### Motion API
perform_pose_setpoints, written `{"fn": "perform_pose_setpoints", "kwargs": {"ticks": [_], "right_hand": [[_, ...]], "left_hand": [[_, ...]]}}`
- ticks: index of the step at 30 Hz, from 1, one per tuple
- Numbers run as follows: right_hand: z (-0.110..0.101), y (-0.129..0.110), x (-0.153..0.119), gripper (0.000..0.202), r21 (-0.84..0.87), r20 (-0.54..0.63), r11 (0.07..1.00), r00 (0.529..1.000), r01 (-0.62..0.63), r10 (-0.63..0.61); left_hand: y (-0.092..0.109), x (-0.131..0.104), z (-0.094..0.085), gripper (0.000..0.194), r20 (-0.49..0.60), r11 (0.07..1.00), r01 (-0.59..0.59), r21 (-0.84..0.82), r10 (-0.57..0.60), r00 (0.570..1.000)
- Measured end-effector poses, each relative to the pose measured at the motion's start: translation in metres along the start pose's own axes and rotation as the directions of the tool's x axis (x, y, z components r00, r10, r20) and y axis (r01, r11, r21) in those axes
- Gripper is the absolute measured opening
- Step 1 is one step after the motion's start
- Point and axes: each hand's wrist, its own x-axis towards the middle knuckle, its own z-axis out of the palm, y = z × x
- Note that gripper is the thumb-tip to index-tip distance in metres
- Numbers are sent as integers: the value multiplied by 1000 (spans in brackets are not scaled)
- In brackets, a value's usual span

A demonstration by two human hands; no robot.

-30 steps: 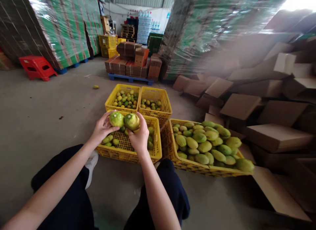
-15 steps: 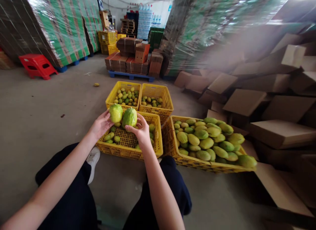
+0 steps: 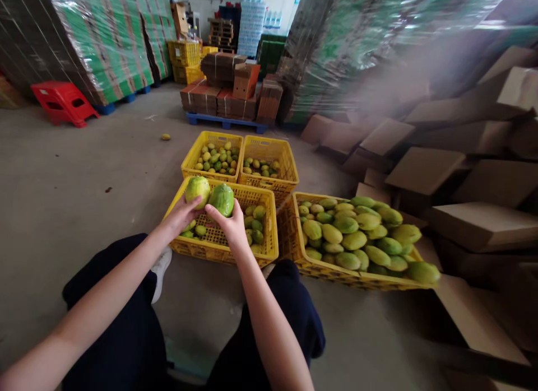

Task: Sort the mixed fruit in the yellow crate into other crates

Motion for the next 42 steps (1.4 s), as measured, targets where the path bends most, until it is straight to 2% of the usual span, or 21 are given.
{"fn": "perform_pose_setpoints", "kwargs": {"ticks": [2,5,9,12,18,22,28,34,38,42], "right_hand": [[1,4,0,53,-26,-64,1000,998,3,-5],[0,7,1,53,-45,-135,999,990,26,-32],[-1,4,-1,53,-31,-130,997,989,71,-75],[0,1,-1,48,-37,-132,996,988,81,-85],[2,4,6,49,157,-212,980,973,120,-85],[0,4,12,41,280,-149,958,989,66,-25],[-3,7,16,35,261,-148,965,989,33,6],[-4,21,22,43,188,-183,979,982,76,-41],[-1,18,16,42,134,-147,991,989,28,-8],[2,10,8,48,115,-73,993,997,9,0]], "left_hand": [[-3,-1,0,75,-14,1000,-6,23,6,1000],[-3,0,-2,70,-40,998,-10,57,12,999],[0,2,-5,58,-10,998,-34,54,35,999],[4,4,-7,51,-13,1000,-6,15,6,1000],[13,5,-5,25,-57,985,105,-139,-114,992],[16,3,-2,31,-26,972,147,-186,-154,988],[15,5,1,42,-58,977,141,-158,-151,987],[16,-1,2,41,-26,991,119,60,-118,993],[15,-4,1,42,-90,985,25,168,-10,996],[10,1,-2,29,-210,990,63,129,-35,977]]}}
